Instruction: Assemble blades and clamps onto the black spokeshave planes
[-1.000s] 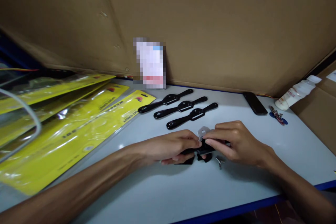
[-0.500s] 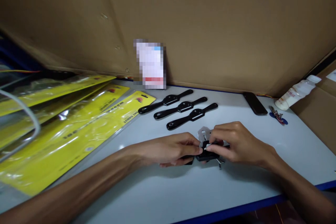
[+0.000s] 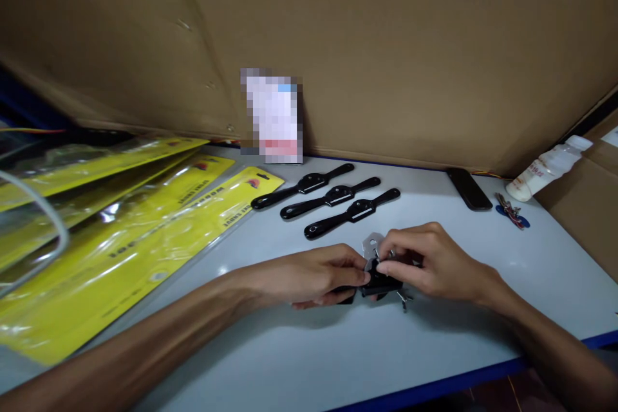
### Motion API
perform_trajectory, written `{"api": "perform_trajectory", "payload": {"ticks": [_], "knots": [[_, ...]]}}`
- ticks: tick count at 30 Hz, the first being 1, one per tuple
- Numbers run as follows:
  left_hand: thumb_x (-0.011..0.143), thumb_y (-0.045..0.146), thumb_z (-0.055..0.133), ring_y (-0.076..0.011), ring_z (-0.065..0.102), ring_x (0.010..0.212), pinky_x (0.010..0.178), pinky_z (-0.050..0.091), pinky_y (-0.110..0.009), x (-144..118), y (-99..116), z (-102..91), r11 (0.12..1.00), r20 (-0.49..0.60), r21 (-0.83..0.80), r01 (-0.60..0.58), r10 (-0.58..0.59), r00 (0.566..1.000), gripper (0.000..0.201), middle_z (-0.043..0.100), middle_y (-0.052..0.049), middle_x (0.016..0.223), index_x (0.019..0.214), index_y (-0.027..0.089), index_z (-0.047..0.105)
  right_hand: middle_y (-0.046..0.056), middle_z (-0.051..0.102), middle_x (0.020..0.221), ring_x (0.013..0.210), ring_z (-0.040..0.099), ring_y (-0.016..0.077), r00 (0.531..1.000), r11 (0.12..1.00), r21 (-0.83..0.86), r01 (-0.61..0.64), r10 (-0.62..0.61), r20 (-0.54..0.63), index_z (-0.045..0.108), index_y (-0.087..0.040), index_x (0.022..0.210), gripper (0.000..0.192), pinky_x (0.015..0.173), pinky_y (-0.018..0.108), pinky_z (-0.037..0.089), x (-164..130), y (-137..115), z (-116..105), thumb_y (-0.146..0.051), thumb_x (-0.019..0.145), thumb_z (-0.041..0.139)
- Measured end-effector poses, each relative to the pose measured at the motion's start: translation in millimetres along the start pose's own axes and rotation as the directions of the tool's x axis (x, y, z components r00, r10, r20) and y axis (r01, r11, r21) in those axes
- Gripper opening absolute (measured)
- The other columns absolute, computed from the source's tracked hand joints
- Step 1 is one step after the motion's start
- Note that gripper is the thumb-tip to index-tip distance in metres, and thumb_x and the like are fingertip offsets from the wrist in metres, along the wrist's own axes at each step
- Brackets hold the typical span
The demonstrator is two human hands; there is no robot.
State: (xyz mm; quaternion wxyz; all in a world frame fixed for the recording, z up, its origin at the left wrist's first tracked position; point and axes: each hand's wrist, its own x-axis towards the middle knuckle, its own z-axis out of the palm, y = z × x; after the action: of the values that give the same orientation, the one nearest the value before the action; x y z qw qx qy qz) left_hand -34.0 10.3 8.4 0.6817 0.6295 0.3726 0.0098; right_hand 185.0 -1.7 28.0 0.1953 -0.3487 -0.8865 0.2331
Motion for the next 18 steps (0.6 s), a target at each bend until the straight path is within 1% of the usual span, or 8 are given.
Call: {"api": "perform_trajectory", "payload": {"ticks": [1,2,3,4,6,10,14,18], "knots": [[0.089,0.053,0.053,-0.0082,0.023,0.038,0.036,0.02,-0.022,-0.5,-0.2,-0.8,1.0,0.002,0.002,0.01,-0.01,1.0,0.032,0.034,0.01,0.049,0.09,0.021,0.056,-0.004,0.062,0.067,0.058,0.049,0.0088,0.999,0.999,0.044,0.013,-0.015,0.049,0.073,-0.02,0.096,0.011,0.059,0.022,0.036,0.1,0.0,-6.6,-0.026,0.092,0.064],[0.09,0.052,0.053,-0.0085,0.023,0.039,0.036,0.02,-0.022,-0.9,-0.5,-1.5,1.0,0.004,0.005,0.018,-0.018,1.0,0.032,0.034,0.01,0.049,0.092,0.02,0.057,-0.002,0.068,0.076,0.063,0.054,0.0095,0.995,0.997,0.078,0.02,-0.028,0.097,0.073,-0.022,0.106,0.017,0.061,0.022,0.038,0.1,-0.2,-12.2,-0.024,0.091,0.065],[0.09,0.051,0.053,-0.0088,0.023,0.039,0.036,0.02,-0.022,-1.2,-0.9,-2.1,1.0,0.006,0.01,0.026,-0.026,1.0,0.032,0.034,0.01,0.049,0.094,0.02,0.058,-0.001,0.071,0.084,0.067,0.057,0.0099,0.989,0.994,0.103,0.027,-0.042,0.139,0.073,-0.024,0.112,0.022,0.064,0.022,0.04,0.1,-0.5,-16.3,-0.022,0.091,0.066],[0.09,0.051,0.053,-0.009,0.024,0.039,0.036,0.02,-0.023,-1.5,-1.3,-2.7,0.999,0.007,0.014,0.034,-0.034,0.999,0.031,0.034,0.01,0.049,0.096,0.02,0.058,0.0,0.073,0.09,0.07,0.059,0.0102,0.984,0.993,0.116,0.031,-0.051,0.169,0.073,-0.025,0.113,0.023,0.065,0.022,0.041,0.0,-0.8,-18.9,-0.021,0.092,0.065],[0.09,0.05,0.054,-0.0091,0.024,0.039,0.036,0.02,-0.023,-1.9,-2.0,-3.2,0.999,0.002,0.017,0.051,-0.051,0.999,0.03,0.035,0.01,0.049,0.097,0.02,0.057,0.0,0.074,0.093,0.071,0.06,0.0103,0.982,0.993,0.116,0.032,-0.053,0.184,0.074,-0.026,0.111,0.022,0.067,0.023,0.042,0.0,-1.5,-19.9,-0.019,0.092,0.066],[0.087,0.052,0.058,-0.009,0.025,0.039,0.037,0.02,-0.023,-3.2,-1.9,-3.0,0.998,-0.016,0.034,0.059,-0.059,0.998,0.032,0.037,0.011,0.049,0.096,0.021,0.056,-0.001,0.073,0.092,0.07,0.058,0.0096,0.982,0.995,0.091,0.04,-0.056,0.178,0.074,-0.025,0.109,0.019,0.066,0.022,0.04,-0.4,-1.0,-16.1,-0.021,0.09,0.07],[0.086,0.054,0.061,-0.0094,0.027,0.04,0.038,0.02,-0.024,-5.6,0.2,-3.0,0.996,-0.028,0.066,0.063,-0.062,0.998,0.035,0.038,0.01,0.051,0.096,0.021,0.057,-0.002,0.069,0.084,0.066,0.054,0.0092,0.981,0.997,0.048,0.068,-0.075,0.177,0.072,-0.022,0.103,0.014,0.063,0.022,0.037,-1.8,2.1,-13.7,-0.029,0.091,0.071],[0.085,0.057,0.061,-0.0093,0.029,0.044,0.038,0.021,-0.023,-6.5,0.5,-4.4,0.995,0.011,0.094,0.04,-0.041,0.999,0.037,0.038,0.01,0.053,0.092,0.021,0.057,-0.002,0.067,0.08,0.063,0.051,0.0091,0.981,0.994,0.022,0.106,-0.109,0.164,0.07,-0.021,0.099,0.014,0.061,0.023,0.036,-2.8,2.6,-10.2,-0.033,0.091,0.07]]}}
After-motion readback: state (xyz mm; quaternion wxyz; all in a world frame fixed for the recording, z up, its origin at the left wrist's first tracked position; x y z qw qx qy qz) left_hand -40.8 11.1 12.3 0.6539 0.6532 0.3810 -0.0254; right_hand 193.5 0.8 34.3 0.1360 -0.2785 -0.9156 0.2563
